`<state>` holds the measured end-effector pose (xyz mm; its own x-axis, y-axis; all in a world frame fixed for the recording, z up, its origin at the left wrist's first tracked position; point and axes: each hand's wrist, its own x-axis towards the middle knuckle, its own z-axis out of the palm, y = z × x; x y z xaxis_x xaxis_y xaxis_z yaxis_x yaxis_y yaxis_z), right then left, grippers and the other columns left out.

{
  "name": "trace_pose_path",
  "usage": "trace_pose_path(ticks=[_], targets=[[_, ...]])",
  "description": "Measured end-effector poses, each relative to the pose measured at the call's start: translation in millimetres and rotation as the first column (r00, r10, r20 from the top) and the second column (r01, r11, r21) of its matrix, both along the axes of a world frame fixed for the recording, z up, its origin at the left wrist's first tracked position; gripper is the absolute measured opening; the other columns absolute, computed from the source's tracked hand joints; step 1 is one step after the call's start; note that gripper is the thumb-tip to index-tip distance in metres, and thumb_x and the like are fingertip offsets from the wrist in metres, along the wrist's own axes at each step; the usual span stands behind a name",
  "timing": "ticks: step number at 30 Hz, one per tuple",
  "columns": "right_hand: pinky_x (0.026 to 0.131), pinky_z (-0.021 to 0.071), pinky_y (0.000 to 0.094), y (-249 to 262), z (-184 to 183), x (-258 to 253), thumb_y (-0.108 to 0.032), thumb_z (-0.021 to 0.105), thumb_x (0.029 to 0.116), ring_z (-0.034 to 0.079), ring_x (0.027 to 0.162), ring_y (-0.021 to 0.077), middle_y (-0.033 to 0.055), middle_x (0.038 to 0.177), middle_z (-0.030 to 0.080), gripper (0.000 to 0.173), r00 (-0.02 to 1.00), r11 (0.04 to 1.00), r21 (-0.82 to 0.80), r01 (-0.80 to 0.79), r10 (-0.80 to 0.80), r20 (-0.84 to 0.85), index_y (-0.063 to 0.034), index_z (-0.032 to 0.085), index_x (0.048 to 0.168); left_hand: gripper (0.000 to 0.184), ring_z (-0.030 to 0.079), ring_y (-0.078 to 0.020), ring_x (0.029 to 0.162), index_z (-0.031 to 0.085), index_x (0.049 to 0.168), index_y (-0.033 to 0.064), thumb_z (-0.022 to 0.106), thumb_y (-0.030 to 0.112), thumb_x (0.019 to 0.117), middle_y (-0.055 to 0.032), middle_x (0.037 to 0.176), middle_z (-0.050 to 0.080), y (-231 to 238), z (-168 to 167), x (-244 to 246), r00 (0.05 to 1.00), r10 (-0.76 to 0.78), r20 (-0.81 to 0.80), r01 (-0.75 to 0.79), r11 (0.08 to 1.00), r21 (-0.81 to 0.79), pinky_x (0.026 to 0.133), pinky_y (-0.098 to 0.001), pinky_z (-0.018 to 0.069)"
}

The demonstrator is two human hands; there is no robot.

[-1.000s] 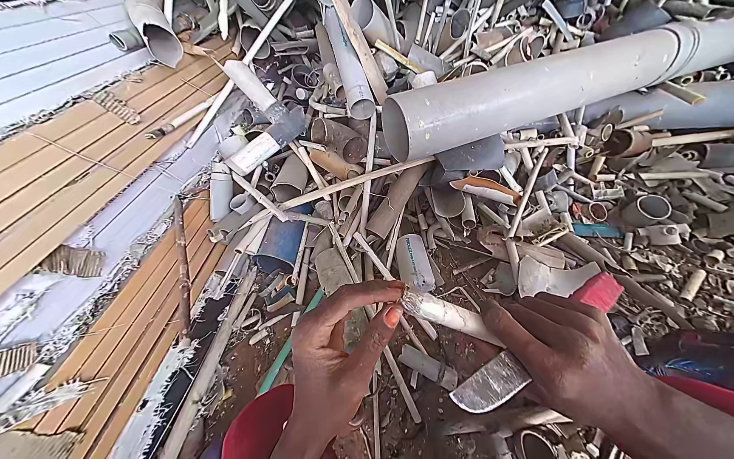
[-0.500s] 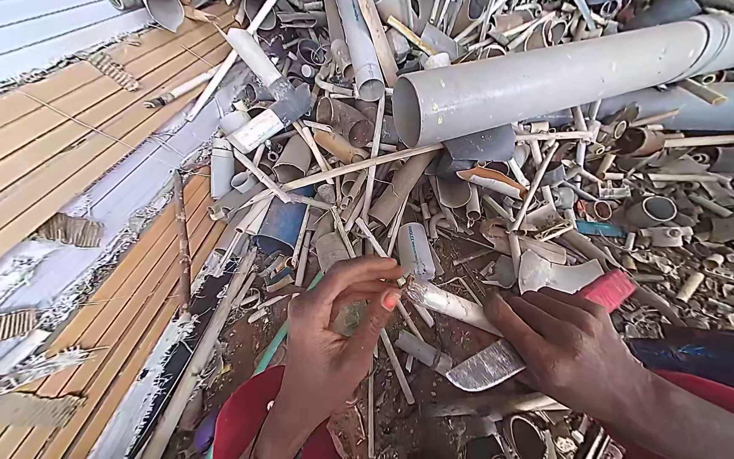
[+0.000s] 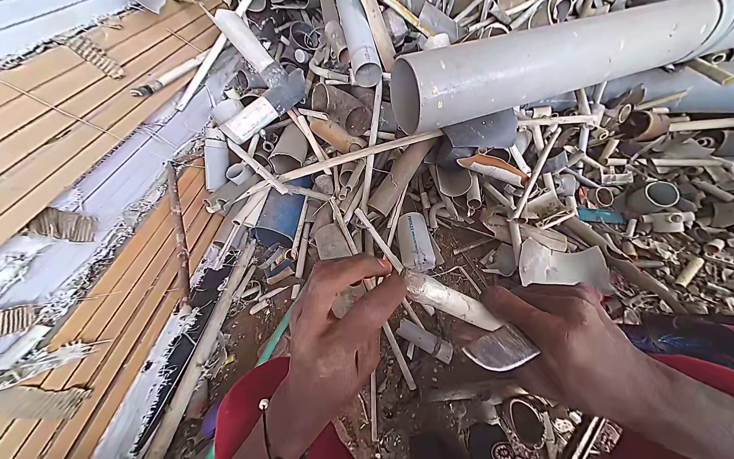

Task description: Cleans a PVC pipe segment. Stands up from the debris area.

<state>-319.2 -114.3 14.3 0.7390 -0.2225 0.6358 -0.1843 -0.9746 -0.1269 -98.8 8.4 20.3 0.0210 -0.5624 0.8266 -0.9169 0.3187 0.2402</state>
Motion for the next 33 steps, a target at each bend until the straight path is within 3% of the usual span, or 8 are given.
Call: trace_pose_path(ticks=[4, 7, 10, 12, 14, 19, 28, 33], targets=[[0.044, 0.0298, 0.0133, 8.2, 12.8, 0.6, -0.051, 0.049, 0.1047, 0.042, 0.048, -0.0039, -0.0042, 0.056, 0.044, 0.047, 0.989, 0.867, 0.478, -0.144, 0.117, 0.087, -0.0107, 0.057, 0.083, 0.011, 0.053, -0.0051, 0.117, 0.056, 0.104, 0.018, 0.046, 0.019, 0.1084, 0.0048, 0.117, 0.056, 0.0, 1.3, 0.6, 0.997, -0.012, 0.074, 0.021, 0.993, -0.115, 0.1, -0.0192, 0.042], [0.047, 0.0382, 0.0081, 7.0, 18.5, 1.0, -0.044, 0.056, 0.1051, 0.047, 0.053, -0.0096, -0.0073, 0.063, 0.05, 0.039, 0.909, 0.493, 0.775, -0.394, 0.331, 0.252, -0.0101, 0.059, 0.086, 0.014, 0.06, -0.0038, 0.119, 0.051, 0.106, 0.0181, 0.039, 0.022, 0.1116, 0.0097, 0.113, 0.068, -2.0, 4.4, -7.7, 0.879, -0.352, -0.323, 0.325, 0.936, -0.136, 0.106, -0.0217, 0.0458], [0.048, 0.0406, 0.0059, -1.6, 23.1, 0.6, -0.041, 0.056, 0.1053, 0.049, 0.055, -0.0123, -0.0119, 0.066, 0.053, 0.031, 0.806, 0.161, 0.836, -0.525, 0.409, 0.427, -0.0144, 0.061, 0.091, 0.015, 0.073, -0.0127, 0.097, 0.061, 0.117, 0.0191, 0.056, 0.025, 0.1042, 0.0008, 0.096, 0.074, 0.9, 8.6, -8.9, 0.084, -0.575, -0.814, 0.462, 0.746, -0.48, 0.095, -0.0311, 0.0579], [0.051, 0.0425, 0.0046, -10.3, 28.9, -4.5, -0.041, 0.057, 0.1048, 0.053, 0.059, -0.013, -0.0155, 0.07, 0.058, 0.024, 0.795, 0.12, 0.822, -0.557, 0.364, 0.486, -0.0197, 0.065, 0.097, 0.016, 0.07, -0.0099, 0.073, 0.066, 0.102, 0.0177, 0.049, 0.017, 0.1042, 0.003, 0.074, 0.069, 0.9, 12.2, 16.3, -0.195, -0.463, -0.864, 0.236, 0.833, -0.5, 0.078, -0.0285, 0.0606], [0.054, 0.0439, 0.0039, -14.5, 32.7, -7.9, -0.039, 0.059, 0.1043, 0.055, 0.063, -0.0134, -0.016, 0.074, 0.06, 0.02, 0.809, 0.232, 0.792, -0.564, 0.349, 0.474, -0.0206, 0.065, 0.099, 0.031, 0.065, -0.0047, 0.069, 0.055, 0.102, 0.0221, 0.025, 0.015, 0.11, 0.0083, 0.075, 0.062, -2.5, 16.4, 32.7, -0.07, -0.208, -0.976, 0.106, 0.971, -0.214, 0.071, -0.0224, 0.0577], [0.047, 0.0435, 0.0079, -6.1, 23.6, 3.9, -0.043, 0.061, 0.1026, 0.051, 0.054, -0.0101, -0.0092, 0.064, 0.053, 0.033, 0.874, 0.51, 0.71, -0.485, 0.291, 0.388, -0.0127, 0.059, 0.09, 0.017, 0.064, -0.0088, 0.105, 0.069, 0.114, 0.0219, 0.059, 0.022, 0.1005, 0.0053, 0.117, 0.062, -0.4, -5.1, 5.1, 0.504, -0.289, -0.814, 0.431, 0.901, -0.053, 0.085, -0.0251, 0.0583], [0.048, 0.0332, 0.0089, -6.8, 18.1, 20.7, -0.045, 0.057, 0.1032, 0.045, 0.053, -0.0062, -0.0019, 0.06, 0.048, 0.041, 0.956, 0.879, 0.389, -0.276, 0.207, 0.21, -0.0079, 0.056, 0.086, 0.022, 0.072, -0.0093, 0.094, 0.055, 0.121, 0.0145, 0.063, 0.018, 0.101, 0.0005, 0.108, 0.073, -3.9, 2.7, -8.1, 0.318, -0.424, -0.848, 0.533, 0.82, -0.21, 0.085, -0.0256, 0.0605], [0.048, 0.0341, 0.0119, -6.0, 12.3, 23.4, -0.04, 0.058, 0.1014, 0.048, 0.053, -0.0018, 0.0004, 0.059, 0.05, 0.035, 0.974, 0.948, 0.254, -0.193, 0.154, 0.163, -0.008, 0.058, 0.088, 0.02, 0.069, -0.0074, 0.098, 0.075, 0.104, 0.015, 0.061, 0.03, 0.1023, 0.0021, 0.115, 0.069, -2.5, 1.7, -2.3, 0.369, -0.368, -0.854, 0.46, 0.87, -0.176, 0.083, -0.0257, 0.0605]])
